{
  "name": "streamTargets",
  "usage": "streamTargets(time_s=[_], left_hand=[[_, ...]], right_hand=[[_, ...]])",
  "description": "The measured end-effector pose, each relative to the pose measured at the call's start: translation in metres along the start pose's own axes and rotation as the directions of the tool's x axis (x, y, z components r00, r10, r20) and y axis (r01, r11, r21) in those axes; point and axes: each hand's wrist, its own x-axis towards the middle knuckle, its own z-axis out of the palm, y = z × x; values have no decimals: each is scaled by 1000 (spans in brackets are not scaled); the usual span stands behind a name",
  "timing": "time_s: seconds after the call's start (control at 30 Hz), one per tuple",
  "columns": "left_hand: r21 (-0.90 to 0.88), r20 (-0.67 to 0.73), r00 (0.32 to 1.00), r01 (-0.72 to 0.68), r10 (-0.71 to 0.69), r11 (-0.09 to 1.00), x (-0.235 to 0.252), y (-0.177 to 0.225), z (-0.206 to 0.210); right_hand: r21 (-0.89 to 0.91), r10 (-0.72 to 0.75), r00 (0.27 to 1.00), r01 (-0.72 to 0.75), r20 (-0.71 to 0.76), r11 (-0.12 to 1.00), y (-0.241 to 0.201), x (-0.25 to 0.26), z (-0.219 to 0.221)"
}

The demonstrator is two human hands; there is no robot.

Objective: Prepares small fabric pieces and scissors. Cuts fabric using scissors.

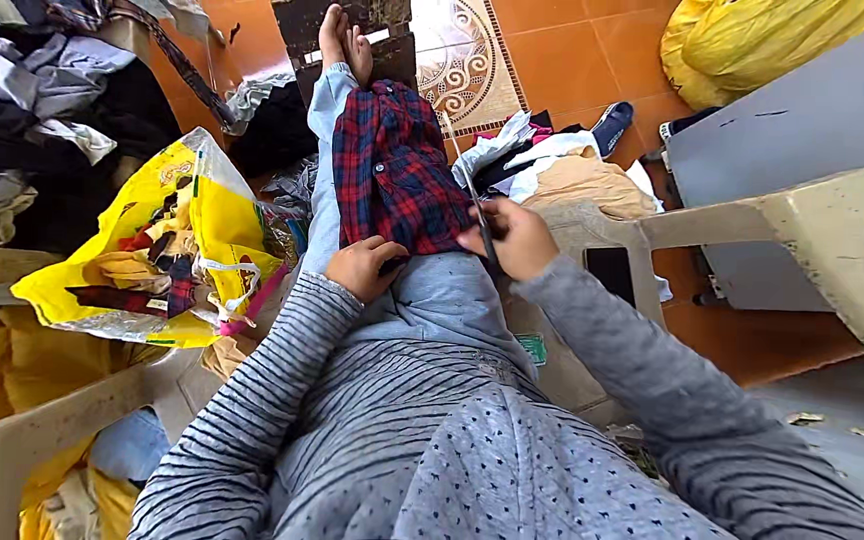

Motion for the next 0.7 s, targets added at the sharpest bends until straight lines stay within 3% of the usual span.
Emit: streamTargets(time_s=[0.13,0.3,0.57,0.7], left_hand=[[-18,53,998,27,-26,999,1,1,-4],[-30,92,993,83,-80,996,1,2,-7],[-40,38,999,40,-39,998,1,-2,-3],[-26,59,997,44,-43,999,2,-2,-2]], right_hand=[[-172,9,999,-17,-43,985,-35,90,31],[-325,-31,979,96,200,941,-37,158,50],[-106,56,995,-65,-85,992,-4,137,1],[-90,11,1000,-14,-25,996,11,133,1]])
